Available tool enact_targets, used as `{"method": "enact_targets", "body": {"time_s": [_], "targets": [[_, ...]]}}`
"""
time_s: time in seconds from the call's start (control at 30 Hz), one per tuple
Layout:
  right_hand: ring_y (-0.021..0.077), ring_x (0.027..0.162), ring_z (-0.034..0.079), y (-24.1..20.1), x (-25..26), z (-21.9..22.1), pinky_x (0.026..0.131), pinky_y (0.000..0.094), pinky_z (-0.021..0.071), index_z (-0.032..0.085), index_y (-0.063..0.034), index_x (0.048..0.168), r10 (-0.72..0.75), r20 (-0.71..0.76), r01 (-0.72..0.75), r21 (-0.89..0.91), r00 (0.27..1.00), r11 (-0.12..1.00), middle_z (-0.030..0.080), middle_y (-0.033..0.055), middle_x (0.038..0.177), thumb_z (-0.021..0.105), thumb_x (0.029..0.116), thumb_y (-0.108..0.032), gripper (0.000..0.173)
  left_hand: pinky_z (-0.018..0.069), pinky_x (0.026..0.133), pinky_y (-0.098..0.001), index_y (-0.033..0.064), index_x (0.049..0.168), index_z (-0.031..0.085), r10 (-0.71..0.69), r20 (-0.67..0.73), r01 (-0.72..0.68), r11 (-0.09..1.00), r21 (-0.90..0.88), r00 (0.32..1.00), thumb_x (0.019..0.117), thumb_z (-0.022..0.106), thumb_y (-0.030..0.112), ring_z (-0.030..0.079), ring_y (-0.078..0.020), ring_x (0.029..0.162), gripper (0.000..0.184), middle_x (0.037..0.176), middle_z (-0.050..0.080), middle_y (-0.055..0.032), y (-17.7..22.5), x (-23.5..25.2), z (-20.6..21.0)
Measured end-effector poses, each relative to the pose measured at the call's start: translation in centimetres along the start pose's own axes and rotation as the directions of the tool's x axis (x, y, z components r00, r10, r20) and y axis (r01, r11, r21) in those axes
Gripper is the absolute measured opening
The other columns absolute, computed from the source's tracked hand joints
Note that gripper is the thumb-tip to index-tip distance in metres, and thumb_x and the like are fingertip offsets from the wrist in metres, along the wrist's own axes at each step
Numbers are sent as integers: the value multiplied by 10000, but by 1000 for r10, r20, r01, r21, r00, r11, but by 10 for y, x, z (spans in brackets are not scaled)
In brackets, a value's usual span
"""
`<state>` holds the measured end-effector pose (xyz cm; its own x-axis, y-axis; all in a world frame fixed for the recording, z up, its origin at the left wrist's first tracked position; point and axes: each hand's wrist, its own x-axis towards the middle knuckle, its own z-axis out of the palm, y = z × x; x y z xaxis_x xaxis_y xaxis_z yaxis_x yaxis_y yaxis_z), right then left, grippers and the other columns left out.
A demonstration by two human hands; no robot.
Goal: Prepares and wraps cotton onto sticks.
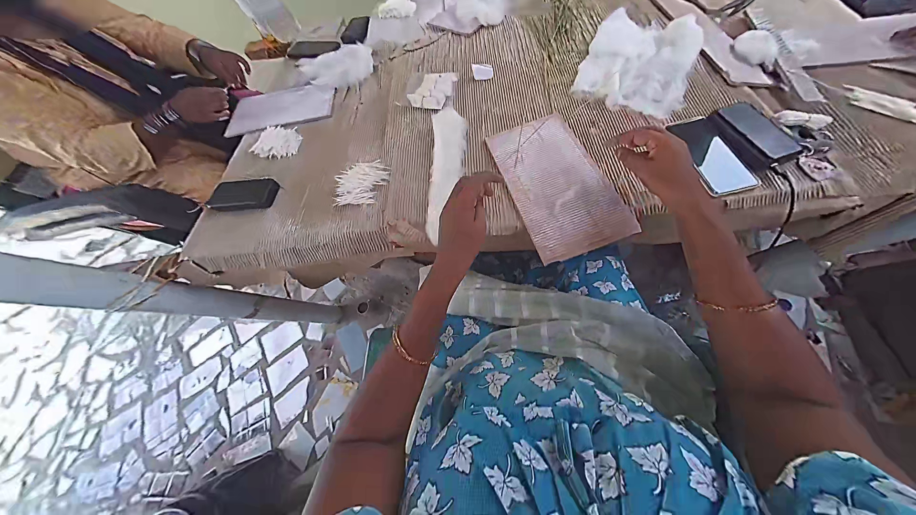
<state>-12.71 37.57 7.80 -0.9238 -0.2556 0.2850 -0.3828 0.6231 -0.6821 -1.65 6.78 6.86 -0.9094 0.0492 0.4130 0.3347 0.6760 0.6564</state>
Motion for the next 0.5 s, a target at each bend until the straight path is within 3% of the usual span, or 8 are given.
{"method": "enact_targets", "body": {"time_s": [0.07, 0.17, 0.27, 0.33, 0.4, 0.5], "targets": [[304, 1191, 616, 3, -3, 11, 1013, 464, 484, 718, -31, 1202, 12, 63, -14, 24, 998, 1000, 645, 204, 1290, 570, 1034, -116, 240, 486, 1029, -389, -13, 1252, 643, -33, 61, 35, 999, -41, 998, 1055, 335, -53, 615, -279, 1161, 367, 1222, 650, -191, 22, -4, 10], [340, 1189, 619, 8, -5, 29, 1024, 477, 477, 728, -30, 1190, -72, 129, 69, 27, 989, 997, 657, 225, 1259, 603, 1017, -136, 238, 472, 1016, -350, -14, 1286, 605, -202, 158, 213, 976, -55, 967, 1084, 321, -8, 598, -233, 1159, 349, 1259, 621, -182, 47, 1, 25], [333, 1159, 609, 5, -6, 37, 1005, 447, 470, 726, -40, 1200, -103, 169, 101, 24, 980, 995, 645, 228, 1262, 603, 1017, -160, 251, 502, 823, -326, 18, 1196, 696, -130, 66, 132, 991, -33, 989, 1011, 464, 50, 615, -182, 941, 299, 1093, 659, -131, 15, 17, 66], [345, 1200, 598, 3, -6, 44, 1037, 464, 457, 735, -39, 1176, -139, 175, 134, 39, 975, 990, 652, 225, 1245, 619, 1008, -157, 237, 501, 840, -365, 19, 1204, 687, -122, 96, 119, 992, 36, 988, 1002, 552, 113, 618, -219, 962, 260, 1095, 663, -136, 11, 23, 80], [365, 1232, 569, 5, -6, 51, 1059, 495, 433, 742, -47, 1165, -150, 196, 146, 37, 969, 989, 646, 218, 1238, 627, 999, -150, 227, 518, 923, -409, 25, 1219, 675, -152, 134, 142, 986, 82, 979, 1020, 615, 202, 635, -261, 1071, 273, 1147, 656, -153, 13, 26, 87], [365, 1226, 562, 7, -7, 54, 1052, 488, 427, 745, -55, 1159, -135, 209, 137, 3, 969, 991, 638, 210, 1243, 616, 1001, -140, 221, 522, 894, -403, 33, 1203, 672, -145, 140, 130, 985, 111, 979, 1012, 653, 278, 633, -257, 1049, 312, 1134, 643, -144, 13, 27, 94]]}}
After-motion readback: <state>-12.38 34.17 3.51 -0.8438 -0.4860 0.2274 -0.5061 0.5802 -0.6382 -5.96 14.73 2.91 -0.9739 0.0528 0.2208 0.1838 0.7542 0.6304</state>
